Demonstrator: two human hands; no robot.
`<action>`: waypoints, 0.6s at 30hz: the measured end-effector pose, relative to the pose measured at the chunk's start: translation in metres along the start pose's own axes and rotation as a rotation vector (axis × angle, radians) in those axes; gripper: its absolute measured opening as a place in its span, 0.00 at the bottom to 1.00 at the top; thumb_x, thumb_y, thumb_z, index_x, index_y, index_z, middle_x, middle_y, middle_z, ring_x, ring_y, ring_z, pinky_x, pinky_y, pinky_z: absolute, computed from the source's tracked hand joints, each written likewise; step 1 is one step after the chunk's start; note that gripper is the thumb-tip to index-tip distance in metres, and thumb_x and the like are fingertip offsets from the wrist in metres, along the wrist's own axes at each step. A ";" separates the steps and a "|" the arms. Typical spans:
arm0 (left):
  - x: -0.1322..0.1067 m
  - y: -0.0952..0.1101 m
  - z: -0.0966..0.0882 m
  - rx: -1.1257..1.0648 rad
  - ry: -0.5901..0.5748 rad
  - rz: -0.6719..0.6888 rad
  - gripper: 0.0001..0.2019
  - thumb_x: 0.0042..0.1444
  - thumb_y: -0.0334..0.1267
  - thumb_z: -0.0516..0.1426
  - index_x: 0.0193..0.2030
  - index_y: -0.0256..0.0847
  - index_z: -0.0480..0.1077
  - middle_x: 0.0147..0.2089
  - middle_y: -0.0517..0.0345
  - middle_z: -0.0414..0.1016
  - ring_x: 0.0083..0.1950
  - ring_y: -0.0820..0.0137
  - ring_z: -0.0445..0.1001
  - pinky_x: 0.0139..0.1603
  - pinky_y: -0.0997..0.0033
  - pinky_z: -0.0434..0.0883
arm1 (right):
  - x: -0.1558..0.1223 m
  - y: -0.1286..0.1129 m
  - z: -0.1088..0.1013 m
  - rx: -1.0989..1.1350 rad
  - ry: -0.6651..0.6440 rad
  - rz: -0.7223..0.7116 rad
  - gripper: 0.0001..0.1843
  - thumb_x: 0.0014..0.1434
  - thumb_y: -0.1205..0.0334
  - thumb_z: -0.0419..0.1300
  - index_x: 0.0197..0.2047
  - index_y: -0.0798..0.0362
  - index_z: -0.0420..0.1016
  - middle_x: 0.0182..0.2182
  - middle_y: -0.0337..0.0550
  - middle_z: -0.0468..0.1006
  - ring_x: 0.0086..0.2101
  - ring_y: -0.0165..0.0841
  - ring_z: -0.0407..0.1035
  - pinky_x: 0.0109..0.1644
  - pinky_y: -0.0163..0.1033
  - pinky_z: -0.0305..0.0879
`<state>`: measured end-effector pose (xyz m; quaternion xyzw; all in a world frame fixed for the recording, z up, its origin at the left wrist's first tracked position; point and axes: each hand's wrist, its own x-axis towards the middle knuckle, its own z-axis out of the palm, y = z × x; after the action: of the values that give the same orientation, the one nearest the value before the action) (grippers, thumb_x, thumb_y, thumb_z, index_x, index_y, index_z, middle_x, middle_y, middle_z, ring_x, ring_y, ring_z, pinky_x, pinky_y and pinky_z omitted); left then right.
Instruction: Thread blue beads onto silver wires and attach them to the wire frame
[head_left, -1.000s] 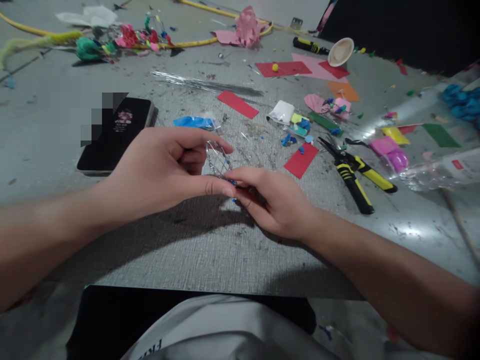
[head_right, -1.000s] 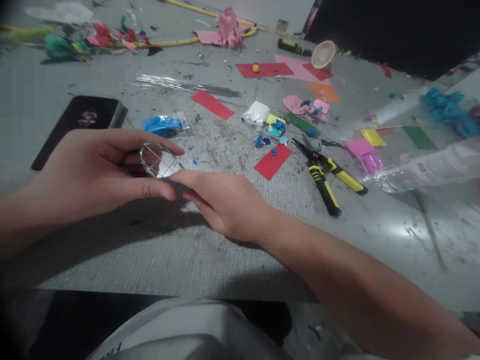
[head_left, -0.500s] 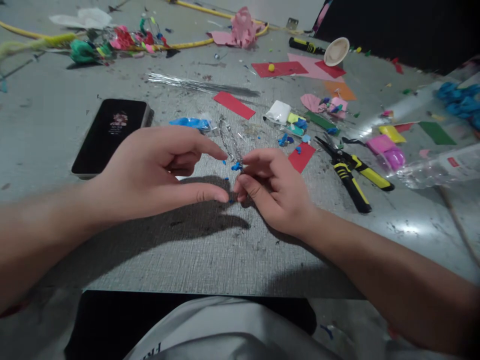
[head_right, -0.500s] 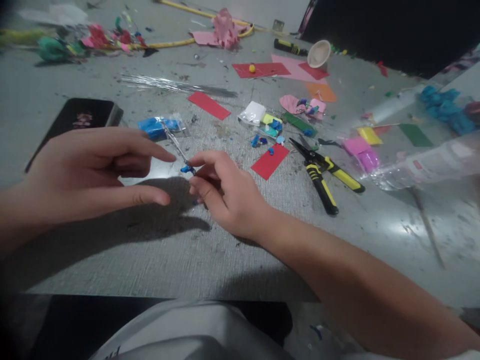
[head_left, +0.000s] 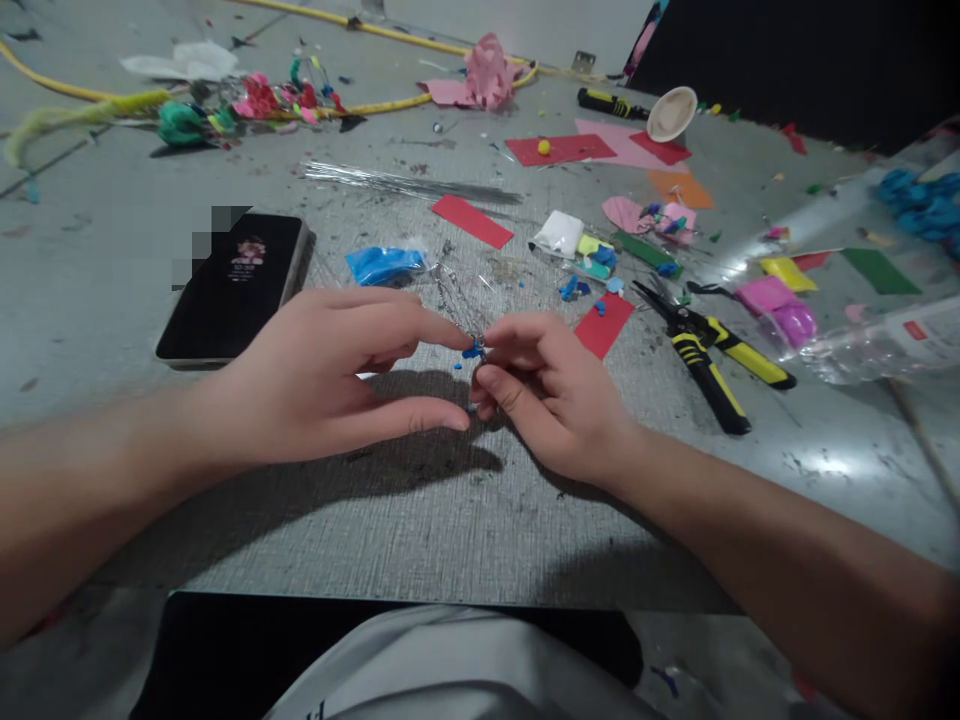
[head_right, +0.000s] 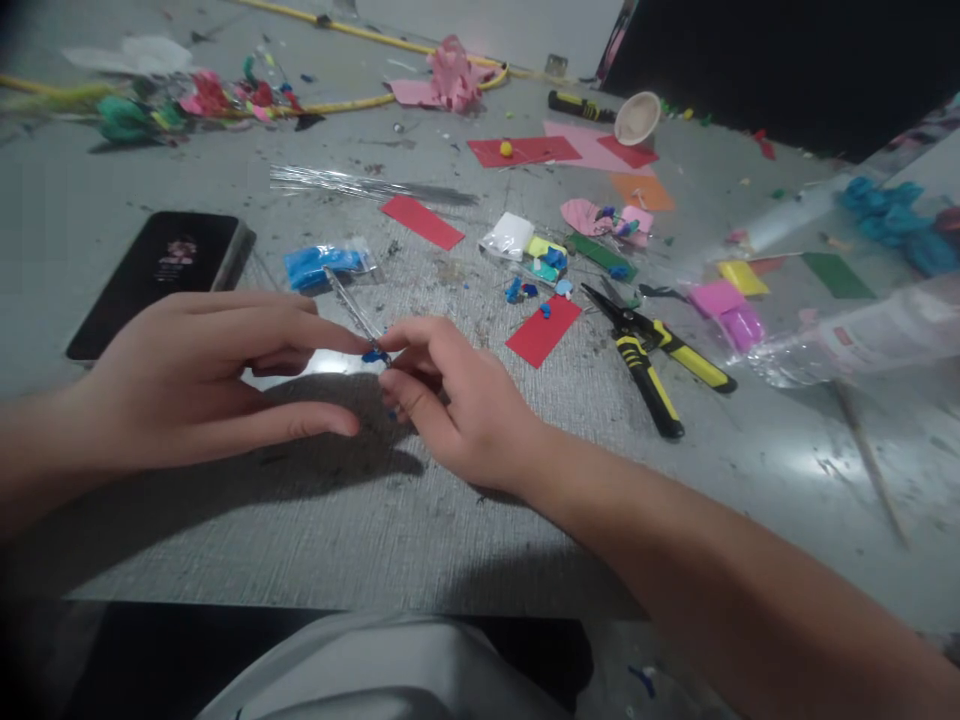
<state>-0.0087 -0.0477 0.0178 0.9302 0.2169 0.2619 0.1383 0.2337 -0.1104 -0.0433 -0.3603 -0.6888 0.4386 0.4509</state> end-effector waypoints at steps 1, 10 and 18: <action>0.000 0.000 0.000 0.011 -0.003 0.027 0.16 0.65 0.53 0.67 0.53 0.48 0.78 0.32 0.62 0.77 0.30 0.69 0.72 0.34 0.69 0.69 | 0.000 0.000 0.000 0.004 -0.002 0.003 0.14 0.78 0.51 0.58 0.59 0.46 0.64 0.39 0.38 0.81 0.33 0.29 0.78 0.40 0.37 0.76; 0.002 0.005 0.002 0.155 0.043 0.143 0.11 0.66 0.39 0.66 0.52 0.41 0.77 0.33 0.60 0.78 0.28 0.71 0.72 0.30 0.71 0.67 | 0.000 -0.004 0.001 0.006 -0.011 0.026 0.14 0.78 0.51 0.58 0.60 0.47 0.63 0.36 0.37 0.79 0.34 0.29 0.76 0.39 0.37 0.74; 0.000 0.005 0.001 0.154 0.039 0.145 0.10 0.66 0.37 0.67 0.52 0.39 0.76 0.34 0.59 0.77 0.31 0.72 0.73 0.31 0.73 0.67 | 0.000 -0.005 0.001 0.022 -0.032 0.035 0.13 0.78 0.53 0.57 0.60 0.47 0.63 0.36 0.37 0.79 0.33 0.29 0.75 0.36 0.36 0.72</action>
<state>-0.0065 -0.0526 0.0185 0.9461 0.1711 0.2718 0.0429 0.2319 -0.1123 -0.0392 -0.3604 -0.6846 0.4598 0.4359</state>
